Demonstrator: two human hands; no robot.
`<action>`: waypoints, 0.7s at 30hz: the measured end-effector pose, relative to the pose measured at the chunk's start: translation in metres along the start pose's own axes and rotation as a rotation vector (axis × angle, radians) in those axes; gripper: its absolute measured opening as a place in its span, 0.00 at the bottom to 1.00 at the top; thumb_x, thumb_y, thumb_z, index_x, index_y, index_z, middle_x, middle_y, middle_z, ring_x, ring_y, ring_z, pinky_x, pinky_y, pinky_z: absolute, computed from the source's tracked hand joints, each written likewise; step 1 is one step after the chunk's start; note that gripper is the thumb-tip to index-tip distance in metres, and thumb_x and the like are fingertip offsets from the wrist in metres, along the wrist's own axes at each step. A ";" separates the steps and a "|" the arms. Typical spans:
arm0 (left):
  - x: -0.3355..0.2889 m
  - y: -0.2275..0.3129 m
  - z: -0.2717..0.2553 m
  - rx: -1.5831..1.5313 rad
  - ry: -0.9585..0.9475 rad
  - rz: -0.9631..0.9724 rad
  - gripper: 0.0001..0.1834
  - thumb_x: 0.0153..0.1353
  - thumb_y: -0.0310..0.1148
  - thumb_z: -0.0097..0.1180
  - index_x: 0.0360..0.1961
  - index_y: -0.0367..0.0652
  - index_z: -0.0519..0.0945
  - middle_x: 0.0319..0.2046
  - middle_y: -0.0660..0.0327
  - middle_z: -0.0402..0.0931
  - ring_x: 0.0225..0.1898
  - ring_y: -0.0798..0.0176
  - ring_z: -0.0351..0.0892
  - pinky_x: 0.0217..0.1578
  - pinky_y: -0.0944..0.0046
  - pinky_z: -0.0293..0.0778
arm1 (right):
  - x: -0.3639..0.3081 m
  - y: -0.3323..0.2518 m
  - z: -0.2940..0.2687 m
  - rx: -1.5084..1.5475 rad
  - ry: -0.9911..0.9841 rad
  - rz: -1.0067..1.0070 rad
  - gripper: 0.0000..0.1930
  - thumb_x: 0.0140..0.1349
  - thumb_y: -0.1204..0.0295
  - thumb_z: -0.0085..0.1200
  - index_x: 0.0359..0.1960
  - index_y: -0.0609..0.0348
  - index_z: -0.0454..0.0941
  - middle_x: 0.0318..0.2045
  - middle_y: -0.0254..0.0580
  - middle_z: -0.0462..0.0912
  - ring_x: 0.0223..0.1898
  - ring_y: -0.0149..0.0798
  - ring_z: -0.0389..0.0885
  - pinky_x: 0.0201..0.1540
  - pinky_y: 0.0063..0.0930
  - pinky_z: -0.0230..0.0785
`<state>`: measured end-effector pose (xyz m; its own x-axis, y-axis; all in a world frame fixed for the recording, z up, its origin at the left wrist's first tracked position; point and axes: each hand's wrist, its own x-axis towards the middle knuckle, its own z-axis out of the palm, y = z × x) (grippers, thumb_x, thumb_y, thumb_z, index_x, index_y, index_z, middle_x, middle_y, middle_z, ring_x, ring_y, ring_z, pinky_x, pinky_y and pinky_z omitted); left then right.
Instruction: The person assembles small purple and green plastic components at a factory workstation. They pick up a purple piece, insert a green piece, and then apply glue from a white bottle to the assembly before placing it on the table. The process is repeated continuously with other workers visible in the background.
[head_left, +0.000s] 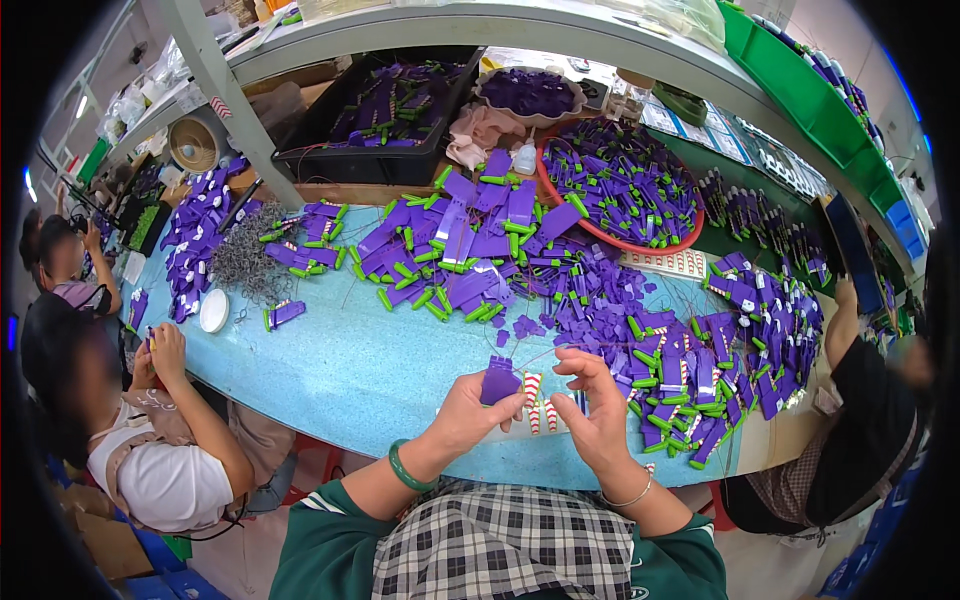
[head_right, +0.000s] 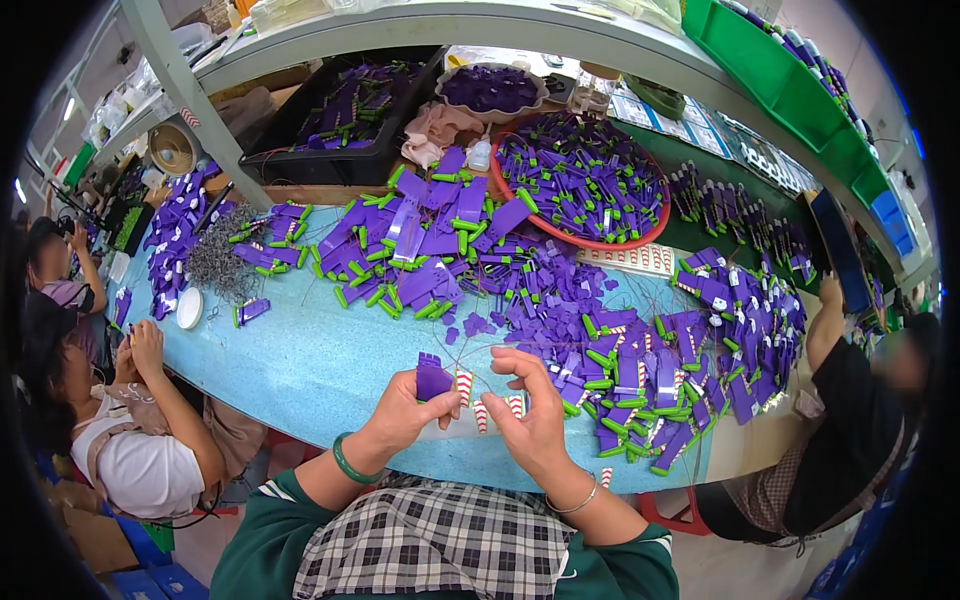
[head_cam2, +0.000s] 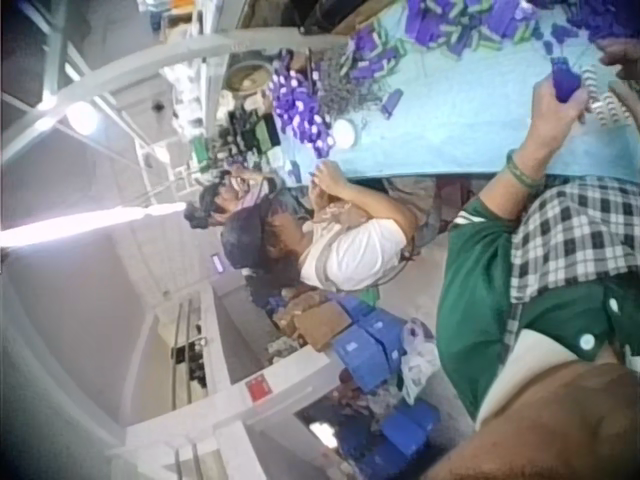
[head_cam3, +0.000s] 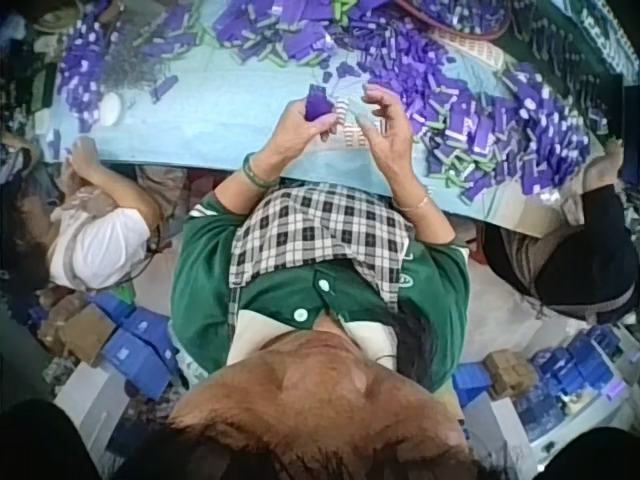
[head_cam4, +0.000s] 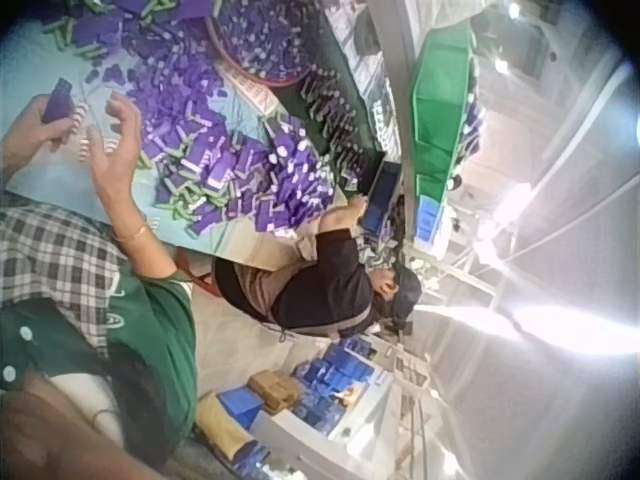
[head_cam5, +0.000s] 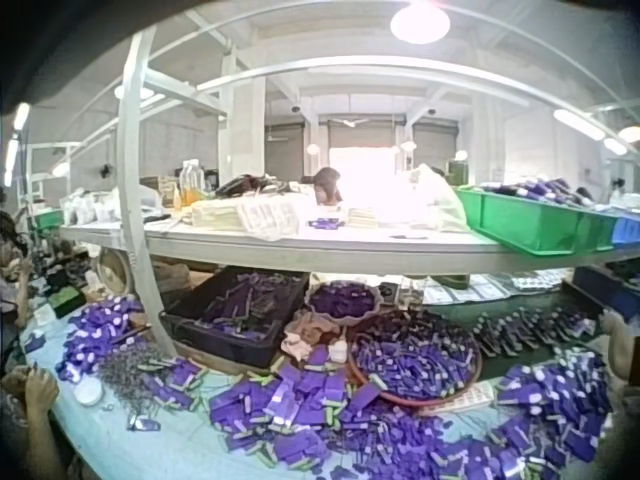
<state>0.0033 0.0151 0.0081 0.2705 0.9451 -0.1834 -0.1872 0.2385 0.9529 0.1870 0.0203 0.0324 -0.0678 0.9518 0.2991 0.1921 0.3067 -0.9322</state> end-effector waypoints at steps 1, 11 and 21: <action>-0.001 0.000 0.000 -0.017 0.014 0.009 0.06 0.61 0.28 0.59 0.28 0.37 0.80 0.21 0.64 0.77 0.21 0.73 0.73 0.23 0.72 0.69 | -0.001 0.003 0.001 0.025 -0.070 0.044 0.10 0.55 0.78 0.59 0.40 0.61 0.77 0.43 0.41 0.80 0.41 0.34 0.78 0.42 0.26 0.70; -0.004 -0.006 0.004 -0.508 -0.138 -0.122 0.21 0.69 0.27 0.40 0.62 0.43 0.58 0.54 0.56 0.68 0.53 0.61 0.73 0.48 0.54 0.79 | -0.007 0.021 0.008 0.326 -0.211 0.368 0.05 0.59 0.76 0.60 0.32 0.61 0.75 0.27 0.30 0.78 0.29 0.22 0.73 0.32 0.17 0.67; -0.006 -0.009 0.006 -0.560 -0.182 -0.152 0.22 0.68 0.26 0.41 0.63 0.42 0.60 0.57 0.55 0.67 0.58 0.58 0.70 0.55 0.48 0.75 | -0.007 0.027 0.012 0.275 -0.203 0.345 0.06 0.56 0.77 0.62 0.28 0.61 0.76 0.24 0.28 0.76 0.27 0.21 0.70 0.32 0.17 0.65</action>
<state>0.0088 0.0056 0.0019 0.4809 0.8496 -0.2166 -0.5889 0.4960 0.6381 0.1814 0.0217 0.0023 -0.2403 0.9690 -0.0569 -0.0276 -0.0654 -0.9975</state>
